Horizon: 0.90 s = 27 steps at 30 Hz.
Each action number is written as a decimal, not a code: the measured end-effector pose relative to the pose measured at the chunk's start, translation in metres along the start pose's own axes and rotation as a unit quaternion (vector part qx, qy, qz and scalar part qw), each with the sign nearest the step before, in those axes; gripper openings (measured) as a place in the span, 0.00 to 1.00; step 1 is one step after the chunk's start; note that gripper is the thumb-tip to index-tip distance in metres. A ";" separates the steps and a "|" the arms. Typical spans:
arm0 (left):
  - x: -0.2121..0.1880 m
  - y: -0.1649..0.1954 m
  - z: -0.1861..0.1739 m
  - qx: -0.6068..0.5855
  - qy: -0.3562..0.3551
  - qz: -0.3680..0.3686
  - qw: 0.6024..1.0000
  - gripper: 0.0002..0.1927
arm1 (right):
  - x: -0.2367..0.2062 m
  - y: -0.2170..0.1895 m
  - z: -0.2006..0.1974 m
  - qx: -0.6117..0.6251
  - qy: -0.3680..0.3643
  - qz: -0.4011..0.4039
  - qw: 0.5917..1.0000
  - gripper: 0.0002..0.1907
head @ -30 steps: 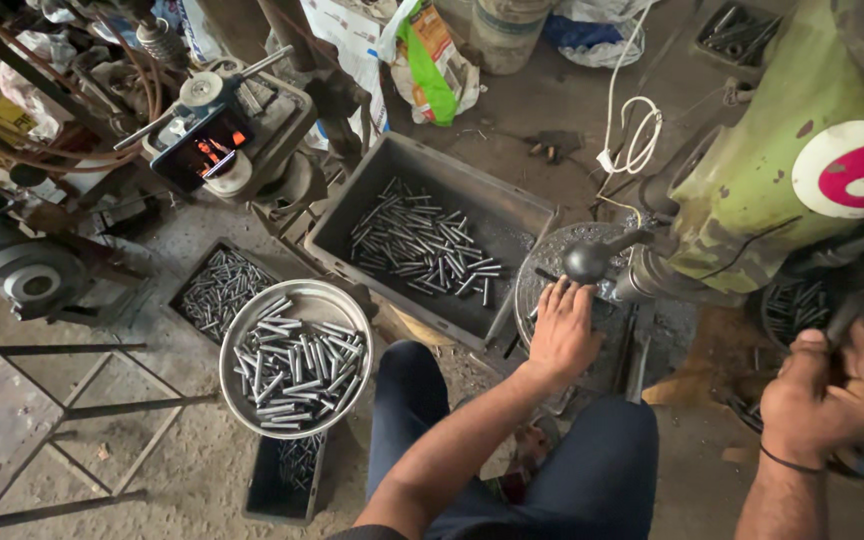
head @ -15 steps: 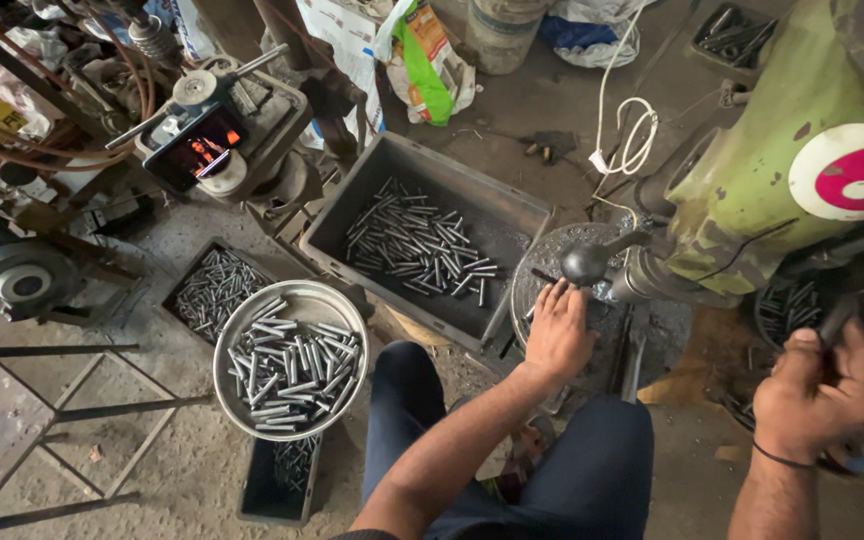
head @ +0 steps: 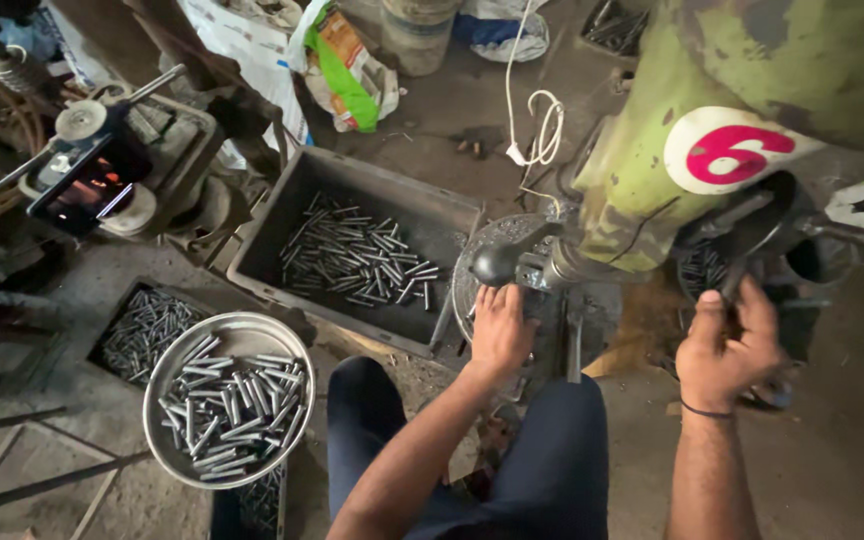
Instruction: The person sits at a bench drill press, places metal pins one at a time into the fixture, and pulls the lever to drill them. Finished pins are moved into a tray, and the person occasionally wipes parts and hands with a cloth.
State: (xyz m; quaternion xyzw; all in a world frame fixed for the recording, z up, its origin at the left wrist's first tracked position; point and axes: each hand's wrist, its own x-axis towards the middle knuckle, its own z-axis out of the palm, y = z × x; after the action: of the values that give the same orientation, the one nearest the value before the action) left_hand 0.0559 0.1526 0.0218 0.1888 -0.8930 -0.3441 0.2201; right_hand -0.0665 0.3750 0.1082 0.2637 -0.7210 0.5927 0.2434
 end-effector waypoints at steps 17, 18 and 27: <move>0.001 -0.002 0.004 0.014 0.020 0.023 0.999 0.30 | 0.009 -0.169 -0.078 -0.307 -0.113 0.130 0.936 0.17; 0.001 -0.001 0.004 0.016 0.023 0.024 0.999 0.30 | 0.008 -0.166 -0.077 -0.346 -0.123 0.142 0.919 0.18; -0.001 0.001 0.002 0.007 0.040 0.029 0.999 0.27 | -0.042 -0.053 -0.029 -0.313 -0.027 0.022 0.949 0.14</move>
State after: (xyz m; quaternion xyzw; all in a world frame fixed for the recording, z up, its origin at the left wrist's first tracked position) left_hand 0.0554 0.1550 0.0205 0.1777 -0.8910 -0.3233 0.2646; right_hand 0.0013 0.3987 0.1234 0.1741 -0.8824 0.3349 0.2810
